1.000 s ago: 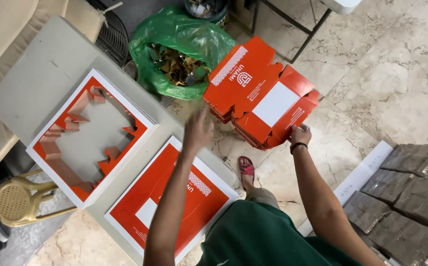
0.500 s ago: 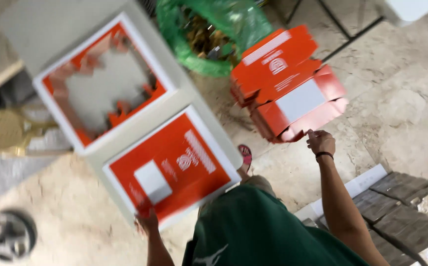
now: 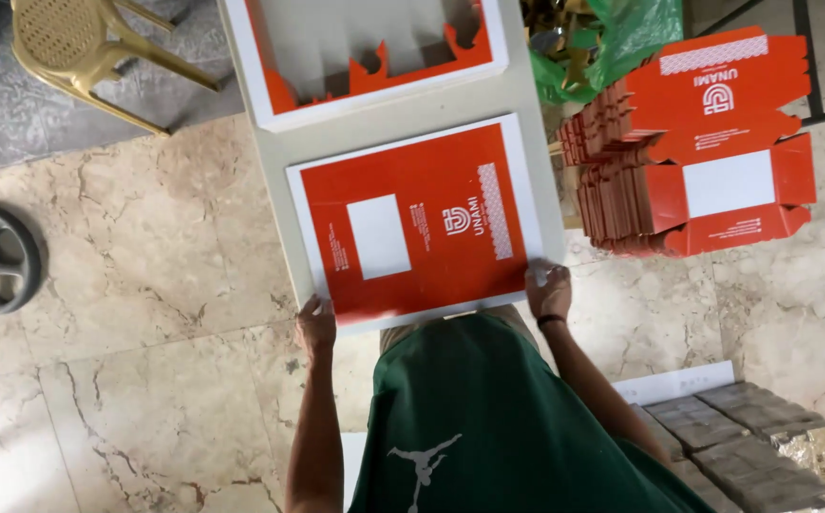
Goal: Removing waste material from die-cut cardboard sheets to prepare box templates
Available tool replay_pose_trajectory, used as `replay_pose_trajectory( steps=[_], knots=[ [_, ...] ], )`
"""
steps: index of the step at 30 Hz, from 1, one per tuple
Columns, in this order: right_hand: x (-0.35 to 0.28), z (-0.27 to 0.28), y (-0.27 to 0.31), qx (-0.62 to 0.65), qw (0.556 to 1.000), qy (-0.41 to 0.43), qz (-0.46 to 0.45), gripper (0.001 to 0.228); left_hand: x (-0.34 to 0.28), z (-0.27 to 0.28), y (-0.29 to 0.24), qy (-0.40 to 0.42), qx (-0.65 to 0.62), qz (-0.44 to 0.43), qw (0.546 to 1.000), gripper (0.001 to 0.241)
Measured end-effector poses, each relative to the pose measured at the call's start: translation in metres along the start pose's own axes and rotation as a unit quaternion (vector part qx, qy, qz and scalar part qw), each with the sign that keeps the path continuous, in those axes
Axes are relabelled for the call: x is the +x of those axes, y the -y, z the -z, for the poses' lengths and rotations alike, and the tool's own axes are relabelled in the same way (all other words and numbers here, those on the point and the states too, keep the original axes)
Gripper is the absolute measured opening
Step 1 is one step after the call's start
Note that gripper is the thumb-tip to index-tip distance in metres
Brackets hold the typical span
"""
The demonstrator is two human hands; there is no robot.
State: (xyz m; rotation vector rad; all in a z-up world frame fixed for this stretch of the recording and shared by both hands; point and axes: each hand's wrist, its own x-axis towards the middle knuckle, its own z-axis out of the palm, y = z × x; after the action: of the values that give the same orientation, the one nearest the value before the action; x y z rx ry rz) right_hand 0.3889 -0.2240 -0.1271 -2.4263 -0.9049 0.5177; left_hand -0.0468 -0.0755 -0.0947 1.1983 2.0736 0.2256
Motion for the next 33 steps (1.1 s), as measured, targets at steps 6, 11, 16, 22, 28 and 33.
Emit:
replay_pose_trajectory(
  steps=[6, 11, 16, 22, 28, 33],
  knots=[
    [0.014, -0.027, -0.020, -0.069, 0.987, 0.006, -0.145, 0.047, 0.003, 0.008, 0.003, 0.028, 0.012, -0.001, 1.000, 0.046],
    [0.029, -0.044, -0.046, -0.123, 0.975, -0.009, -0.186, 0.050, -0.042, 0.016, -0.022, 0.062, -0.002, -0.040, 0.997, 0.065],
    [0.030, -0.029, -0.017, -0.108, 0.971, 0.017, -0.213, 0.047, -0.049, -0.040, -0.004, 0.086, 0.110, -0.018, 0.990, 0.096],
    [0.007, -0.009, 0.012, -0.117, 0.965, 0.054, -0.227, 0.049, -0.073, -0.010, -0.007, 0.119, 0.136, -0.065, 0.981, 0.095],
    [0.029, 0.009, 0.030, -0.127, 0.965, 0.087, -0.211, 0.036, -0.052, -0.026, 0.005, 0.074, 0.127, -0.087, 0.985, 0.092],
    [0.029, 0.009, 0.041, -0.147, 0.961, 0.097, -0.213, 0.045, -0.050, -0.023, 0.013, 0.060, 0.109, -0.083, 0.989, 0.087]
  ],
)
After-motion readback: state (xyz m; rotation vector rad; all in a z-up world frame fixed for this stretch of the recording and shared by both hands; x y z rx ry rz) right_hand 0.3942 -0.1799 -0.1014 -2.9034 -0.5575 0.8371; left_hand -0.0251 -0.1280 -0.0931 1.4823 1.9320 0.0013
